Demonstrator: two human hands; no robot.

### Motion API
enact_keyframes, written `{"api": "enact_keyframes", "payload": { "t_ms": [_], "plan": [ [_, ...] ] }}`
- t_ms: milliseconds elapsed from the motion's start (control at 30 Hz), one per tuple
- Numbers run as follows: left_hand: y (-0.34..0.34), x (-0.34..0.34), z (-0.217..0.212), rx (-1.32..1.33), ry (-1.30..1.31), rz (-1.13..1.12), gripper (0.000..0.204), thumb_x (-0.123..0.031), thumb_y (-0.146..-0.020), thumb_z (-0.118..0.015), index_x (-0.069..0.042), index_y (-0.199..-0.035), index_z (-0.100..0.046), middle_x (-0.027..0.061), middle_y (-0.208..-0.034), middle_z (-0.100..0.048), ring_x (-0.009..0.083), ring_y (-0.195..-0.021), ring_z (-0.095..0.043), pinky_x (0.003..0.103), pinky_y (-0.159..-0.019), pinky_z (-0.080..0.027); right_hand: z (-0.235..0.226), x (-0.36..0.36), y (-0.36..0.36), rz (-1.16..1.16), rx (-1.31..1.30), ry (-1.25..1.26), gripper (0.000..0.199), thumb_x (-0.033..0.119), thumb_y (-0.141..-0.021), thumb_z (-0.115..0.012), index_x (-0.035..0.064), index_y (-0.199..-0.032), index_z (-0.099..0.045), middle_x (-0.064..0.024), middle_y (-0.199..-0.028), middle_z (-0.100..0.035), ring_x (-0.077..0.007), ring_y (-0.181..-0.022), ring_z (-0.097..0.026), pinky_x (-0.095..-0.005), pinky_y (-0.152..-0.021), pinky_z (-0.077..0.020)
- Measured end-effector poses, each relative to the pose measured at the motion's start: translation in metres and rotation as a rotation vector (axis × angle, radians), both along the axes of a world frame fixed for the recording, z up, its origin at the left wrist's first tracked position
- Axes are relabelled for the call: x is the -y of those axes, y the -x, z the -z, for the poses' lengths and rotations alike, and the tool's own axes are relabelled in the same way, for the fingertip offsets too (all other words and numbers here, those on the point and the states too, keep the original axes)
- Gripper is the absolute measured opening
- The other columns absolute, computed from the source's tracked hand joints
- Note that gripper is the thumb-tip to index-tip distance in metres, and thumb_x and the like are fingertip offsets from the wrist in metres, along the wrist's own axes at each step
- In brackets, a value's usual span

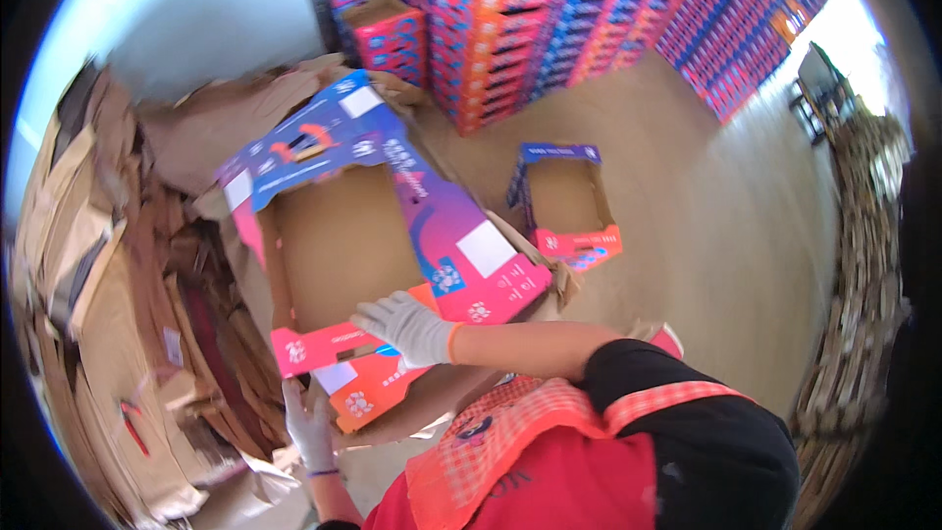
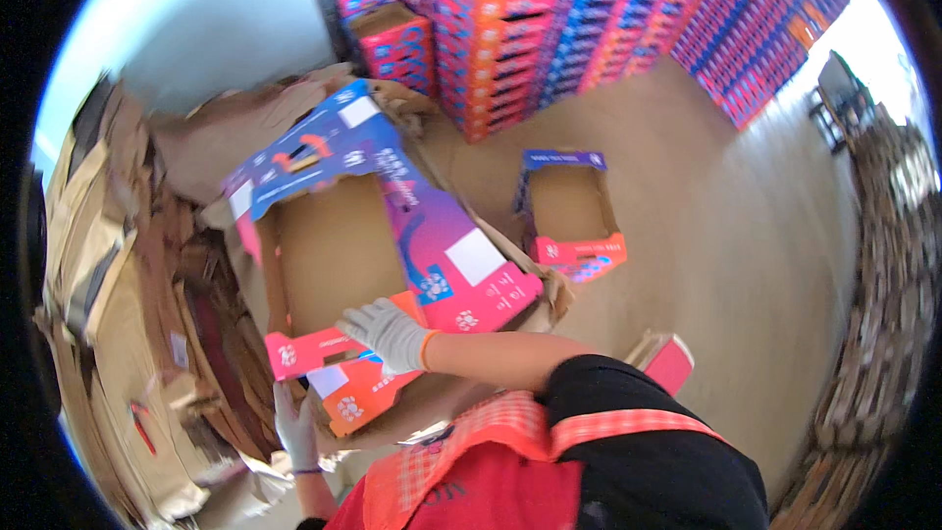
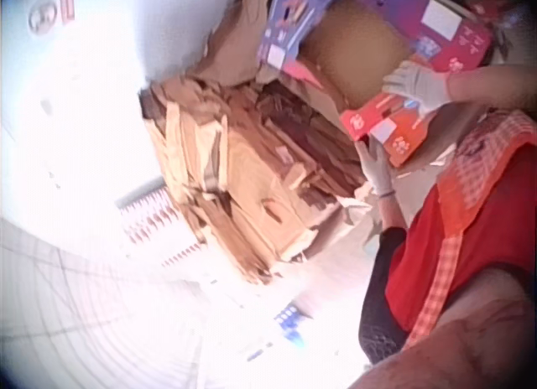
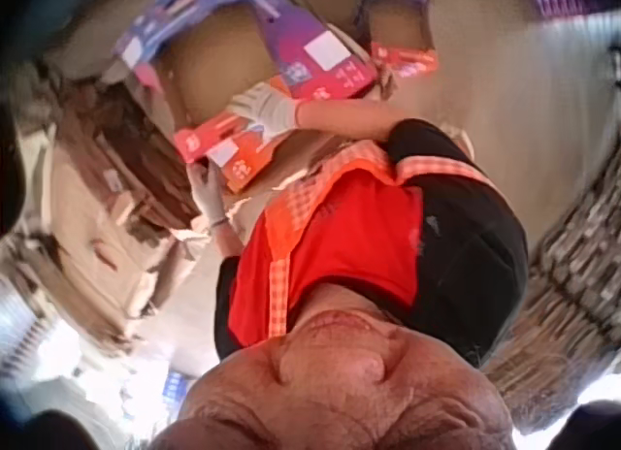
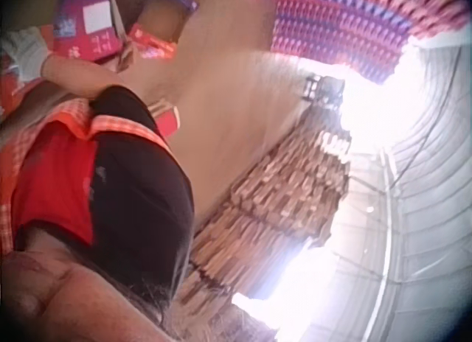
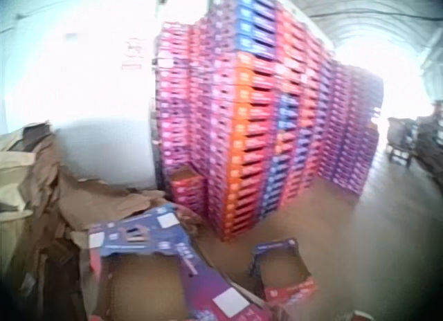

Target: The person repeatedly picks flat cardboard pieces, folds them into rectangular boxes, and stacks the finished boxes. The person handles the boxes by hand without tools, working in a warehouse area with stacks of similar boxes nearby.

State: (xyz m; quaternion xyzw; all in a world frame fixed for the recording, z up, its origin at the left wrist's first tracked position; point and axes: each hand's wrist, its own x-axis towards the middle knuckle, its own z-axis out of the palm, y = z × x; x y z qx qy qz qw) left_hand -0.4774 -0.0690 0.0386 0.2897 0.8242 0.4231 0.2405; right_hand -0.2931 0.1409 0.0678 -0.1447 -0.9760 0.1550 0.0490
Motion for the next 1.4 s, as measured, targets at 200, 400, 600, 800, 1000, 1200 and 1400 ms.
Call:
{"api": "enact_keyframes", "payload": {
  "t_ms": [200,400,600,800,1000,1200,1400],
  "plan": [
    [-0.076,0.002,0.013,-0.19,-0.081,0.436,0.049,-0.005,-0.085,-0.064,0.007,-0.131,-0.054,0.0205,-0.128,-0.062,0.0294,-0.12,-0.059,0.037,-0.102,-0.045,0.029,-0.015,-0.005,0.231,0.057,0.166,0.069,0.026,-0.068,-0.078,0.007,-0.13,-0.053,-0.0123,-0.11,-0.062,-0.0279,-0.107,-0.059,-0.0416,-0.095,-0.038],
    [-0.192,-0.065,0.001,0.103,0.074,1.051,0.036,-0.006,-0.086,-0.065,-0.001,-0.121,-0.063,0.0192,-0.114,-0.067,0.033,-0.111,-0.063,0.038,-0.095,-0.05,-0.011,-0.044,-0.171,0.462,-0.291,0.188,0.062,0.021,-0.066,-0.074,0.0096,-0.124,-0.056,-0.0099,-0.105,-0.062,-0.0281,-0.102,-0.059,-0.0411,-0.09,-0.0406],
    [-0.368,-0.197,0.066,0.036,-0.292,1.51,0.029,-0.017,-0.092,-0.057,-0.002,-0.116,-0.062,0.0197,-0.108,-0.066,0.0371,-0.102,-0.063,0.043,-0.09,-0.05,-0.002,-0.096,-0.357,0.593,-0.217,0.07,0.064,0.021,-0.068,-0.07,0.0086,-0.129,-0.054,-0.0107,-0.105,-0.062,-0.0284,-0.102,-0.059,-0.0434,-0.091,-0.0399],
    [-0.518,-0.308,0.22,-0.422,0.356,1.78,0.033,-0.021,-0.087,-0.054,-0.001,-0.112,-0.061,0.0207,-0.104,-0.066,0.0395,-0.104,-0.062,0.05,-0.091,-0.048,0.09,-0.168,-0.464,0.557,0.118,0.1,0.064,0.025,-0.07,-0.07,0.0092,-0.13,-0.053,-0.011,-0.11,-0.063,-0.0273,-0.106,-0.059,-0.0433,-0.095,-0.0391],
    [-0.522,-0.322,0.31,-0.705,0.085,1.439,0.048,-0.029,-0.084,-0.06,-0.001,-0.123,-0.057,0.0252,-0.117,-0.061,0.0385,-0.11,-0.061,0.05,-0.091,-0.05,0.179,-0.203,-0.501,0.532,0.112,0.101,0.067,0.026,-0.069,-0.073,0.0119,-0.132,-0.053,-0.0095,-0.114,-0.062,-0.0265,-0.107,-0.058,-0.0435,-0.096,-0.0392],
    [-0.503,-0.331,0.303,-0.378,0.181,1.462,0.062,-0.03,-0.084,-0.061,0.001,-0.135,-0.045,0.0269,-0.131,-0.052,0.0391,-0.119,-0.055,0.052,-0.097,-0.046,0.2,-0.218,-0.494,0.47,0.276,0.159,0.069,0.025,-0.073,-0.071,0.0198,-0.138,-0.049,-0.006,-0.117,-0.061,-0.024,-0.11,-0.057,-0.0416,-0.094,-0.0381],
    [-0.532,-0.334,0.198,-0.422,0.496,1.878,0.027,-0.025,-0.088,-0.055,-0.002,-0.101,-0.063,0.0203,-0.098,-0.069,0.0354,-0.085,-0.069,0.044,-0.076,-0.056,0.22,-0.209,-0.474,0.547,0.534,0.19,0.075,0.021,-0.076,-0.068,0.0237,-0.145,-0.041,-0.0039,-0.128,-0.055,-0.0238,-0.121,-0.051,-0.0464,-0.098,-0.0349]
  ]
}}
